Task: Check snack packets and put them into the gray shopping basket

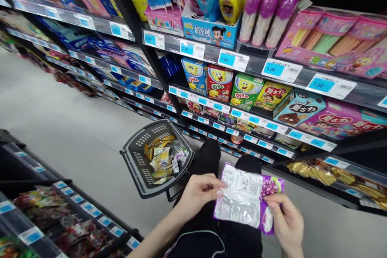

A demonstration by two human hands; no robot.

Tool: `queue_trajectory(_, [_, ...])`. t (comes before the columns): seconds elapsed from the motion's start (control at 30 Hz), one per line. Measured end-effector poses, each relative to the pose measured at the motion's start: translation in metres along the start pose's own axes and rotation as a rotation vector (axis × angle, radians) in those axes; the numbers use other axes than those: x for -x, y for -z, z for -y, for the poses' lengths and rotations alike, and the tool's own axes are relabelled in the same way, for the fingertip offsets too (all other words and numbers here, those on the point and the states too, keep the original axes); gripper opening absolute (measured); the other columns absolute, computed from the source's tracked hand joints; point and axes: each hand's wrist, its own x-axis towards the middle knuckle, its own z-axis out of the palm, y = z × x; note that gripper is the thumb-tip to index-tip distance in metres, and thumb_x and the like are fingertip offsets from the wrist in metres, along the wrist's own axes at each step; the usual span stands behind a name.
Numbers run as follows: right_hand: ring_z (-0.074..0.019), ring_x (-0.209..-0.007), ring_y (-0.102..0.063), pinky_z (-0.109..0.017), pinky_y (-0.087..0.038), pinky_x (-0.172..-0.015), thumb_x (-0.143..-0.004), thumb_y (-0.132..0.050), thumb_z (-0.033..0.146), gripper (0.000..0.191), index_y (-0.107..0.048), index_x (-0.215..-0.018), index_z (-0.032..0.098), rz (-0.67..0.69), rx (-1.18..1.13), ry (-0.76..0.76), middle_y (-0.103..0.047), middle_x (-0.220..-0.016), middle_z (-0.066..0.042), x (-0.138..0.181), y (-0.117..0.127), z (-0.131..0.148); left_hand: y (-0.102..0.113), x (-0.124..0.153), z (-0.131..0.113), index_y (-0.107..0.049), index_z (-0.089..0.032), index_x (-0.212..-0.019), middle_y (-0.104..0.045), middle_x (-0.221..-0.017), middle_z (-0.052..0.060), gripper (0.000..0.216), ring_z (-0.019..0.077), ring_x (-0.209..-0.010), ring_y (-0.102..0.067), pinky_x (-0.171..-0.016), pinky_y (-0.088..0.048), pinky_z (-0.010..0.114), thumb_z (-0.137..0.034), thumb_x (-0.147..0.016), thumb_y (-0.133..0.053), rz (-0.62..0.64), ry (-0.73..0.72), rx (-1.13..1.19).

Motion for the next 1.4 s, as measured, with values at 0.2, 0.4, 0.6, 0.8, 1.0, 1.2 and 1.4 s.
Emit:
queue_trajectory(0.2, [-0.0142,-0.05,-0.05,-0.023,-0.039,-0.049,-0.079,-0.062,0.052,0.037,-0.061,-0.06,0.021,0.006,-0.128,-0.04,-0.056,-0.055,0.0,-0.006,0.004,0.009,-0.004,0.005,-0.001,-0.078,-0.017,-0.088,-0.058,-0.074,0.004,0.029,0.0082,-0.057,-0.051,-0.05,-0.042,0.019,-0.037,-0.068,-0.077,0.11,-0.03,0.074])
queue_trajectory(0.4, [-0.0134,-0.05,-0.049,-0.023,-0.037,-0.05,-0.078,-0.065,0.052,0.035,-0.061,-0.061,0.021,0.035,-0.178,-0.044,-0.056,-0.055,0.001,-0.01,0.004,0.01,-0.003,0.005,-0.02,-0.077,-0.018,-0.088,-0.069,-0.071,0.007,0.017,0.0137,-0.061,-0.061,-0.057,-0.049,0.022,-0.026,-0.073,-0.075,0.052,-0.36,-0.308])
queue_trajectory(0.6, [-0.0141,-0.054,-0.05,-0.024,-0.037,-0.053,-0.077,-0.065,0.053,0.034,-0.062,-0.063,0.022,0.01,-0.185,-0.039,-0.058,-0.057,0.001,-0.004,-0.001,0.013,-0.006,0.006,-0.026,-0.075,-0.018,-0.083,-0.071,-0.068,0.007,0.013,0.0151,-0.061,-0.063,-0.058,-0.05,0.023,-0.017,-0.084,-0.062,-0.015,-0.618,-0.522])
queue_trajectory(0.8, [-0.0125,-0.049,-0.045,-0.026,-0.032,-0.05,-0.081,-0.061,0.053,0.036,-0.058,-0.064,0.022,-0.113,-0.11,-0.06,-0.054,-0.054,0.002,0.01,-0.005,0.021,-0.021,0.008,-0.02,-0.07,-0.016,-0.071,-0.063,-0.058,0.001,0.012,0.0117,-0.053,-0.055,-0.056,-0.045,0.023,-0.015,-0.082,-0.063,-0.216,-0.595,-0.342])
queue_trajectory(1.0, [-0.0119,-0.046,-0.045,-0.026,-0.031,-0.045,-0.078,-0.066,0.048,0.03,-0.058,-0.07,0.021,-0.114,-0.079,-0.128,-0.055,-0.055,0.002,0.011,0.003,0.033,-0.028,0.01,-0.02,-0.067,-0.015,-0.064,-0.058,-0.056,0.0,0.015,0.0087,-0.052,-0.049,-0.049,-0.037,0.018,-0.02,-0.078,-0.068,-0.257,-0.299,-0.133])
queue_trajectory(1.2, [-0.0148,-0.054,-0.063,-0.022,-0.045,-0.041,-0.072,-0.076,0.032,0.032,-0.05,-0.089,0.025,-0.217,-0.334,-0.109,-0.064,-0.074,0.0,0.001,0.006,0.051,-0.031,0.009,-0.019,-0.052,-0.022,-0.103,-0.049,-0.056,-0.009,0.038,0.0045,-0.048,-0.042,-0.049,-0.036,0.013,-0.024,-0.072,-0.076,-0.22,-0.06,0.276])
queue_trajectory(1.4, [-0.0141,-0.053,-0.061,-0.022,-0.049,-0.046,-0.071,-0.076,0.037,0.038,-0.052,-0.097,0.026,0.014,-0.408,-0.31,-0.067,-0.074,-0.001,-0.012,0.011,0.05,-0.01,-0.006,-0.015,-0.068,-0.012,-0.098,-0.064,-0.067,0.001,0.043,0.0099,-0.053,-0.054,-0.051,-0.045,0.018,-0.034,-0.063,-0.082,0.367,0.334,0.315])
